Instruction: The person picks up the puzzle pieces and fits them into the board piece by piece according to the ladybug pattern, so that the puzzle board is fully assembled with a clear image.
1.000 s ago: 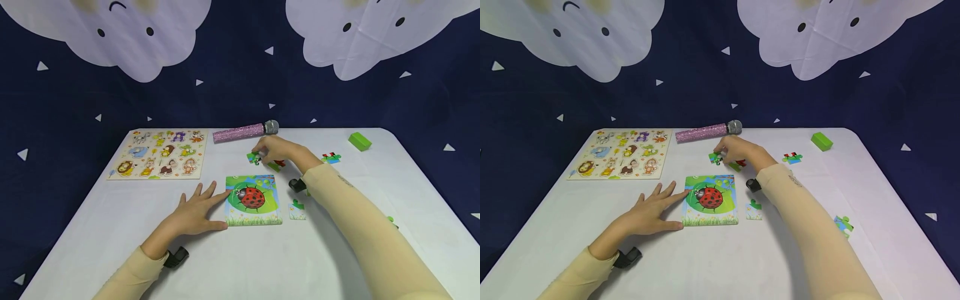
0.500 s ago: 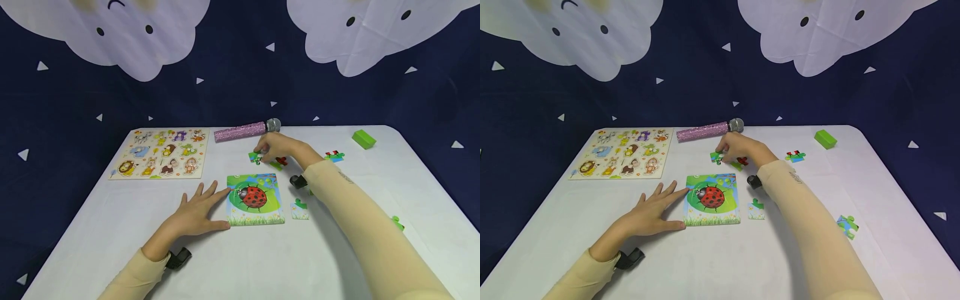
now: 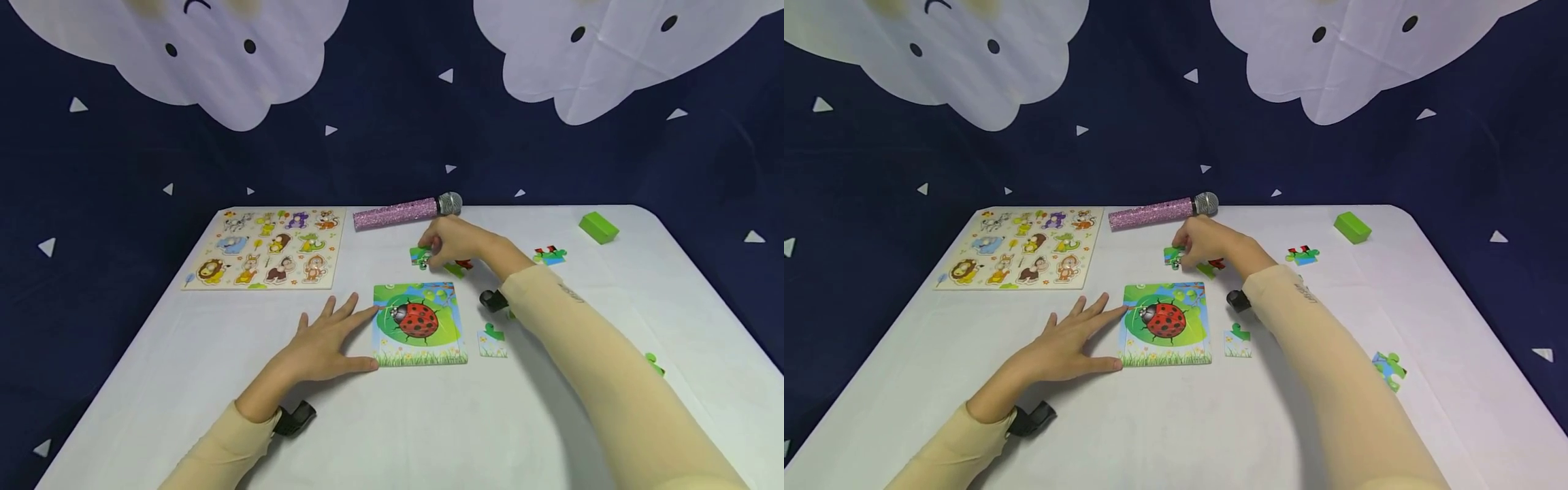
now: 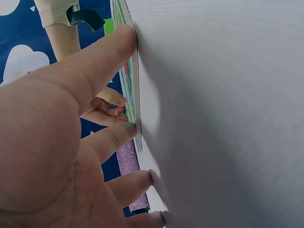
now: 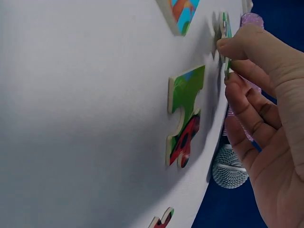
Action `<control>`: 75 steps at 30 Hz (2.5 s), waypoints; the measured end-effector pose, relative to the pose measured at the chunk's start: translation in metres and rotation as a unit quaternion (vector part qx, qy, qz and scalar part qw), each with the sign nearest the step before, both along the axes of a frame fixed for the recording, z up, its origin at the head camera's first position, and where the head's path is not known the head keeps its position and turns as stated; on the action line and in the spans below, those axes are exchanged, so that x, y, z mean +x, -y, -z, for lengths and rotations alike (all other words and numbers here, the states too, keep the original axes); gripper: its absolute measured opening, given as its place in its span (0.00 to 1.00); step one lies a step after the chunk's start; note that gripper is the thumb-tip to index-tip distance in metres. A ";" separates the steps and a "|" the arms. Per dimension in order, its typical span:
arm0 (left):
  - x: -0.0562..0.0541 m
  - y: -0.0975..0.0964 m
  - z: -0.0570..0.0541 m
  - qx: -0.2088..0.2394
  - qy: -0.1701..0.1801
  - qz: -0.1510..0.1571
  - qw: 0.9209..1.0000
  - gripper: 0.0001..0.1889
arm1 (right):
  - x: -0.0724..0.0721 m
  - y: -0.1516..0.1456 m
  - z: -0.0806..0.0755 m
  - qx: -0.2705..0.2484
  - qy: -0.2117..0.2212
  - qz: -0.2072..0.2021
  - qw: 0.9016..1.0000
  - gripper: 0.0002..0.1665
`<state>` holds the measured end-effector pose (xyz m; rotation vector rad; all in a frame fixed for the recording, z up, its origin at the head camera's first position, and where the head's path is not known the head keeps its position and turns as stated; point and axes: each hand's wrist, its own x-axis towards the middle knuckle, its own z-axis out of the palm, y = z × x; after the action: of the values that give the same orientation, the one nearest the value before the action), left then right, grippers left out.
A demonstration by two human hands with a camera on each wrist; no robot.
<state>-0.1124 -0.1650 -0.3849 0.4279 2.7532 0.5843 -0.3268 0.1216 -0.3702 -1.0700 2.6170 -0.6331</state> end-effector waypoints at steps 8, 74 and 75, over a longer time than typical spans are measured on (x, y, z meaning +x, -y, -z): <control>-0.001 0.001 0.002 -0.007 -0.006 0.001 1.000 0.50 | 0.021 0.004 -0.009 -0.027 -0.003 -0.030 0.999 0.23; -0.003 -0.002 0.000 -0.010 -0.007 0.006 1.000 0.50 | 0.078 0.043 0.005 -0.016 0.011 -0.113 0.993 0.15; -0.002 -0.002 -0.001 -0.009 -0.006 0.007 1.000 0.50 | 0.078 0.043 0.006 -0.015 0.011 -0.112 0.994 0.15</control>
<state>-0.1149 -0.1631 -0.3841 0.4477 2.7622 0.5562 -0.2488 0.0790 -0.3758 -1.3334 2.4289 -0.6312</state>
